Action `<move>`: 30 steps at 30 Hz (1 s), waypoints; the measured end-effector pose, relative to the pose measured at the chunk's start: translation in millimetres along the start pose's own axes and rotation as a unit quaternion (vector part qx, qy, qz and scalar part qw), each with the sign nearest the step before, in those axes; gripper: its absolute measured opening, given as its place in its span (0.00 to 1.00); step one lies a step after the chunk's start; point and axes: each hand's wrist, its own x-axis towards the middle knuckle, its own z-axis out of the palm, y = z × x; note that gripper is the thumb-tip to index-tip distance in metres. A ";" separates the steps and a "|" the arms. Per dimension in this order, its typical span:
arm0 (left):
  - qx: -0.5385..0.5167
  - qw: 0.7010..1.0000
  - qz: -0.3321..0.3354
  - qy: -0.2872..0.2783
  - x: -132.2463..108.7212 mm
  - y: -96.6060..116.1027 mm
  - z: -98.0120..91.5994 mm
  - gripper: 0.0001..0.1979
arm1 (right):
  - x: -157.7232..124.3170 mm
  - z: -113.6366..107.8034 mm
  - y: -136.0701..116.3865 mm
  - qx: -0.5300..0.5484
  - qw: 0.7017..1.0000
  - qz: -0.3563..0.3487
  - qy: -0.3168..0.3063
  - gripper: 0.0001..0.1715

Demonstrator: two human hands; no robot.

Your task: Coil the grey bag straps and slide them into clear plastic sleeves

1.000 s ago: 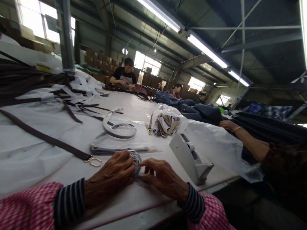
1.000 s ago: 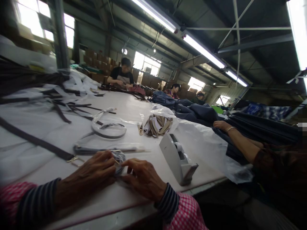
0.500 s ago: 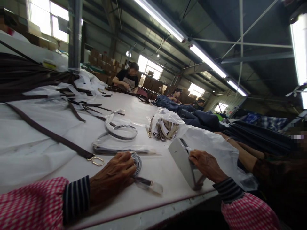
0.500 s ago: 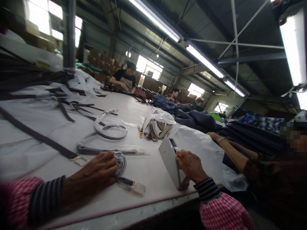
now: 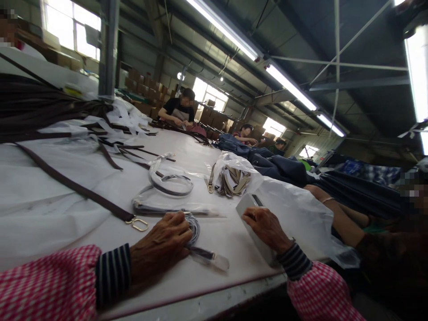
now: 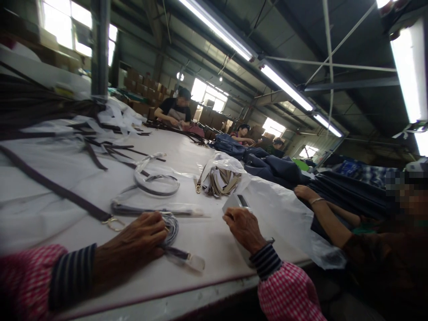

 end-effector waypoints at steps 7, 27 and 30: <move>0.016 1.000 0.008 0.013 -1.1 1.1 2.6 0.09 | -6.4 32.3 -35.4 0.110 0.986 -0.093 -0.086 0.09; -0.037 0.998 0.036 0.038 -5.1 0.3 7.2 0.05 | 10.2 -30.7 -0.2 0.077 0.992 -0.068 0.076 0.09; -0.030 0.998 0.033 0.045 -6.4 0.4 8.4 0.05 | 12.8 -52.4 34.4 0.040 0.993 0.035 0.105 0.13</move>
